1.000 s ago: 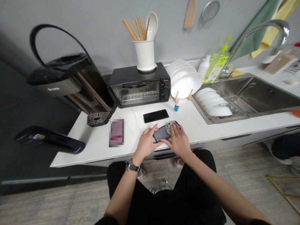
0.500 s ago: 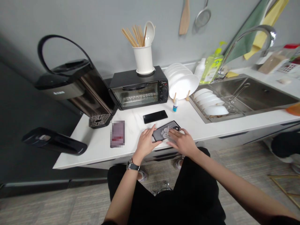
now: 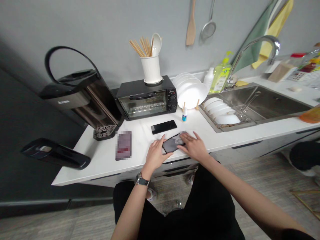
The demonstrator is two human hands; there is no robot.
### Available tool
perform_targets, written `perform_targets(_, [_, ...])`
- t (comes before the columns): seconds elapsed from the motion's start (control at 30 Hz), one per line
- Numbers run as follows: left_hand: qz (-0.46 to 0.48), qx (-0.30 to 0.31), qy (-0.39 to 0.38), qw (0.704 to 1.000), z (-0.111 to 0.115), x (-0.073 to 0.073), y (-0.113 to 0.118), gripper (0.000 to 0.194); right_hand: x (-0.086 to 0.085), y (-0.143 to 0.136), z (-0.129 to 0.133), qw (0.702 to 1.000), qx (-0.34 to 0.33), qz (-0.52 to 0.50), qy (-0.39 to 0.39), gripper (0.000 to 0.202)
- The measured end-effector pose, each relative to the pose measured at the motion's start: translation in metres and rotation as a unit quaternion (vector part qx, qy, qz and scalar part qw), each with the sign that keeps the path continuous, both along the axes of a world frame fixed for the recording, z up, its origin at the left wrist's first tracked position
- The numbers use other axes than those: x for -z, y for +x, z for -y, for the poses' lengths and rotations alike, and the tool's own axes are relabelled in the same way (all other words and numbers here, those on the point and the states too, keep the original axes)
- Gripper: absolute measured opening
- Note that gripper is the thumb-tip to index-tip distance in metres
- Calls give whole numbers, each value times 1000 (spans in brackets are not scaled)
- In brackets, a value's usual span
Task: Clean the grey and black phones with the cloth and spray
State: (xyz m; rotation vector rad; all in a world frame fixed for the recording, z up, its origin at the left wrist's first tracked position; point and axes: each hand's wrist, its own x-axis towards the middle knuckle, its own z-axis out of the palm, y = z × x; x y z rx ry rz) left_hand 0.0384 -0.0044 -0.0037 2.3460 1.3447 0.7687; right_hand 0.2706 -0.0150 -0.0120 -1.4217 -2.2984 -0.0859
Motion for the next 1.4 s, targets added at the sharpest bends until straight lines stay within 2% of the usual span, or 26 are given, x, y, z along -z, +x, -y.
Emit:
perform_targets(0.07, [0, -2, 0, 1000, 0, 1, 1, 100, 0, -2, 0, 999, 48, 1, 13, 68])
perform_targets(0.1, [-1, -4, 0, 1000, -1, 1, 1, 99, 1, -9, 3, 999, 49, -1, 18, 76])
perform_targets(0.2, [-2, -11, 1, 1000, -1, 4, -1, 96, 4, -28, 13, 998, -59, -21, 3, 79])
perform_targets(0.27, [1, -13, 6, 1000, 0, 5, -2, 97, 4, -27, 12, 996, -86, -21, -10, 69])
perform_targets(0.33, [2, -14, 13, 1000, 1, 5, -1, 99, 2, -18, 6, 1000, -18, -15, 1, 60])
perform_targets(0.4, [0, -18, 17, 1000, 1, 4, 0, 99, 0, -17, 2, 998, 56, -15, 16, 63])
perform_targets(0.43, [-3, -19, 15, 1000, 1, 4, 1, 99, 0, -20, 3, 997, 66, -19, 19, 68])
perform_targets(0.47, [-6, -20, 12, 1000, 0, 4, 1, 99, 1, -26, 5, 998, 50, -22, 18, 74])
perform_targets(0.5, [-9, -20, 8, 1000, 0, 4, 0, 99, 1, -31, 7, 1000, 2, -26, 12, 74])
perform_targets(0.53, [-11, -19, 6, 1000, 1, 4, 0, 99, 2, -35, 10, 998, -46, -34, 1, 72])
perform_targets(0.6, [-10, -19, 7, 1000, 2, 4, -1, 100, 2, -34, 10, 994, -100, -34, -19, 62])
perform_targets(0.67, [-7, -22, 11, 1000, 3, 4, -1, 101, 2, -23, 6, 999, -33, -27, -4, 55])
perform_targets(0.73, [-8, -24, 12, 1000, 4, 2, 1, 102, 1, -14, 2, 999, 46, -16, 14, 56])
perform_targets(0.77, [-10, -23, 10, 1000, 4, 2, 1, 102, 1, -13, 2, 998, 65, -13, 19, 61])
perform_targets(0.8, [-12, -21, 9, 1000, 4, 2, 2, 101, 2, -14, 3, 998, 60, -13, 20, 68])
perform_targets(0.87, [-13, -16, 6, 1000, 4, 2, 2, 99, 2, -21, 7, 1000, -22, -17, 2, 74])
perform_targets(0.9, [-11, -15, 6, 1000, 4, 3, 2, 99, 2, -24, 9, 998, -62, -20, -12, 72])
perform_targets(0.93, [-9, -15, 8, 1000, 4, 3, 1, 99, 2, -25, 9, 997, -73, -23, -21, 66])
perform_targets(1.0, [-6, -20, 13, 1000, 4, 5, 0, 101, 0, -24, 7, 999, -18, -29, -21, 58])
perform_targets(1.07, [-7, -26, 17, 1000, 4, 7, -1, 102, -1, -22, 5, 998, 56, -30, -6, 62])
perform_targets(1.1, [-9, -27, 16, 999, 4, 7, -1, 102, -1, -23, 5, 998, 61, -28, -3, 66])
perform_targets(1.17, [-9, -23, 14, 1000, 4, 7, -1, 99, -1, -24, 6, 999, -14, -24, -16, 72])
perform_targets(1.23, [-7, -22, 12, 1000, 4, 7, -1, 97, -2, -24, 5, 996, -81, -28, -35, 66])
perform_targets(1.27, [-7, -24, 11, 1000, 4, 6, -1, 98, -2, -24, 3, 996, -69, -30, -39, 59])
perform_targets(1.33, [-7, -33, 13, 999, 5, 5, 0, 100, -3, -23, 1, 999, 19, -35, -29, 53])
perform_targets(1.4, [-9, -37, 12, 999, 5, 6, 0, 101, -2, -28, 3, 997, 75, -33, -11, 60])
